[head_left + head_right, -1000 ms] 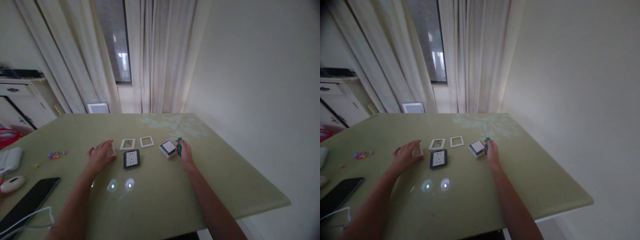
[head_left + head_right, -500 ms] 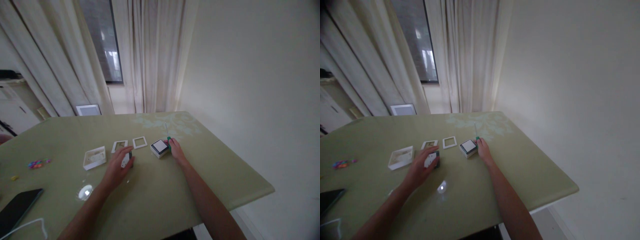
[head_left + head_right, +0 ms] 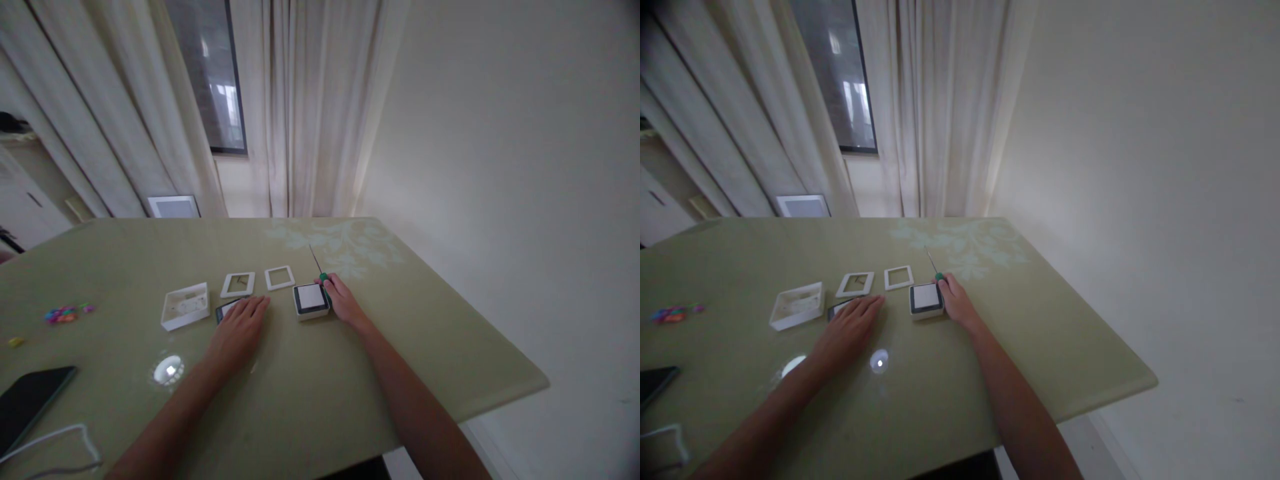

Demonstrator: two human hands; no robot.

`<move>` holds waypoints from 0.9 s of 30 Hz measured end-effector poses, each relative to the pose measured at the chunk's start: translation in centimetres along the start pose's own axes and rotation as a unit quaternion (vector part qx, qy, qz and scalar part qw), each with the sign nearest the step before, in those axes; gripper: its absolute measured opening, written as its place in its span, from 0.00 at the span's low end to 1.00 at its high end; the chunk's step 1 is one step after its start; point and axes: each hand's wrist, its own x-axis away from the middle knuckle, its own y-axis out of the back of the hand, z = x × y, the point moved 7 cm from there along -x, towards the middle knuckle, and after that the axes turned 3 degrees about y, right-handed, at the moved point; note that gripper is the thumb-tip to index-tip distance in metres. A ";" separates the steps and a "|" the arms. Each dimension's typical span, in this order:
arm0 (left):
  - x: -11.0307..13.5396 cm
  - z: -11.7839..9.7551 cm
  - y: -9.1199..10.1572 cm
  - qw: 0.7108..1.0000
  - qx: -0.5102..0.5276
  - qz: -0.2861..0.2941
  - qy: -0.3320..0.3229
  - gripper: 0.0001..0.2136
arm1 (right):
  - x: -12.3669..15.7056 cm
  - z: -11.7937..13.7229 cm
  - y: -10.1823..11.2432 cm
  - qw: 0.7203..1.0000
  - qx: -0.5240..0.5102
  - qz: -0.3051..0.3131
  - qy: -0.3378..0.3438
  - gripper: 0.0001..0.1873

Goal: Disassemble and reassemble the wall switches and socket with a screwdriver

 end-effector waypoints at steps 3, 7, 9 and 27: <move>0.2 2.0 0.7 1.000 0.009 0.012 0.010 0.29 | 1.0 0.9 -0.9 1.000 0.007 0.018 0.003 0.19; 0.3 2.2 1.7 0.999 0.045 0.022 -0.017 0.30 | 2.5 2.5 -2.5 0.999 0.017 0.042 0.020 0.17; 0.4 0.6 2.2 0.993 0.115 0.003 -0.037 0.30 | 2.7 3.3 -3.0 0.999 0.018 0.035 0.028 0.15; 1.8 -3.9 2.4 0.959 0.279 0.043 -0.039 0.34 | -2.2 18.1 0.4 0.955 0.127 -0.099 0.248 0.13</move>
